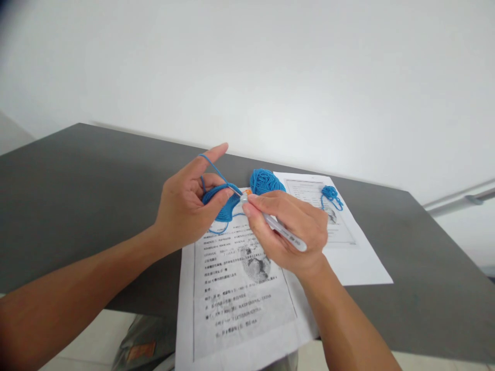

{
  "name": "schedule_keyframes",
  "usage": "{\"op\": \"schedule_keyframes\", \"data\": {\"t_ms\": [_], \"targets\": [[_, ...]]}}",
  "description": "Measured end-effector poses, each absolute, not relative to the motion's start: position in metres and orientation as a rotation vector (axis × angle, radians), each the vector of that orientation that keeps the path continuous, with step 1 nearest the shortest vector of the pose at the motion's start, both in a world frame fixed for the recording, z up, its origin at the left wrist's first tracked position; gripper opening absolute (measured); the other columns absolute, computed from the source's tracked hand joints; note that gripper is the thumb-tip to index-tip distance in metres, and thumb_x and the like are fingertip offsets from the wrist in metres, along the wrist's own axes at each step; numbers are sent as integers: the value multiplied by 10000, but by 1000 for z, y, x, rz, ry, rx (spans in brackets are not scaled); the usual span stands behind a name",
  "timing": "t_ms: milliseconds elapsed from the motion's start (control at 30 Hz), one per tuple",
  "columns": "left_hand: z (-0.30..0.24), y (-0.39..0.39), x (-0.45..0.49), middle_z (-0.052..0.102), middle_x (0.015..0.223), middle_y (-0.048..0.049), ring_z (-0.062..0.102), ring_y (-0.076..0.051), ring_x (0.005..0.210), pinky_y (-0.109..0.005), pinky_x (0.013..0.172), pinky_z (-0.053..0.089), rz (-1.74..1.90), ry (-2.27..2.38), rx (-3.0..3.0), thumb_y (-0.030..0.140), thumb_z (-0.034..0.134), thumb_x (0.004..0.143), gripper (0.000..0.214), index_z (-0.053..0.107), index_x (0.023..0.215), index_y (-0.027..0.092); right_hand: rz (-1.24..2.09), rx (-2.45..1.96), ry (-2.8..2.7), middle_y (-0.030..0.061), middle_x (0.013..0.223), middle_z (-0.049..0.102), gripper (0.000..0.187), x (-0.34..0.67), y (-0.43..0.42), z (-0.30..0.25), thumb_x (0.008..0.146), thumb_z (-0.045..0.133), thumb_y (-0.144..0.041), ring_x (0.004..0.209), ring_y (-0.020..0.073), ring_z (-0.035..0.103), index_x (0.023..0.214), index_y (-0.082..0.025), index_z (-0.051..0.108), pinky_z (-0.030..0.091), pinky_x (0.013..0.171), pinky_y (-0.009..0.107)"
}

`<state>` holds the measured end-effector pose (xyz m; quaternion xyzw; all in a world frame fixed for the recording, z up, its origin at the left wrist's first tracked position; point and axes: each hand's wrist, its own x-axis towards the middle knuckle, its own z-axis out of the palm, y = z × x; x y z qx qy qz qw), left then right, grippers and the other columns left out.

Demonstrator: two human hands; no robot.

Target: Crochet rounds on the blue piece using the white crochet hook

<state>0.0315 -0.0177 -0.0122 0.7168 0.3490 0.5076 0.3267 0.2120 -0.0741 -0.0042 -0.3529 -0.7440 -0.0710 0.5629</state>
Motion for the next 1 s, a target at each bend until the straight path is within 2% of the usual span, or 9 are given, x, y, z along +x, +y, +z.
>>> {"op": "schedule_keyframes", "data": {"t_ms": [133,333,500,667,867,1000], "targets": [[-8,-18,29,698,696,36,542,-107,564,-246,638,490,1388,960,2046,85,660,873,649,615,1520,86,-240,-809,-1836,16,773,808,261,212,-75,-2,891,786,-30,602,168,744,1053,-235,778,615,516,299],[-8,-17,27,769,742,23,630,-121,605,-247,711,546,1384,997,2158,90,653,895,572,668,1465,135,-480,-775,-2030,61,823,807,216,214,-78,0,908,774,-23,668,167,748,1074,-155,732,645,599,286],[-8,-18,27,776,744,22,637,-120,605,-248,721,551,1376,1003,2192,91,642,900,560,669,1458,136,-483,-783,-2039,54,832,797,213,213,-77,-2,911,766,-26,680,166,745,1071,-163,732,645,611,281],[-6,-24,28,743,711,28,549,-104,557,-236,642,501,1281,864,2210,101,604,911,554,669,1460,135,-308,-776,-1922,49,868,815,280,211,-70,-11,894,779,-23,697,177,760,1106,-205,762,634,594,297],[-4,-27,31,662,692,43,465,-95,564,-228,551,429,1224,728,1635,177,726,894,654,605,1536,131,169,-800,-1586,25,833,808,249,205,-71,-16,903,784,-71,603,161,732,1074,-246,828,611,542,314],[-4,-28,31,688,720,29,515,-103,585,-231,553,442,1200,632,1437,210,788,881,713,588,1564,167,351,-744,-1504,25,825,798,199,204,-74,-15,914,790,-114,558,151,719,1068,-231,837,598,487,294]]}}
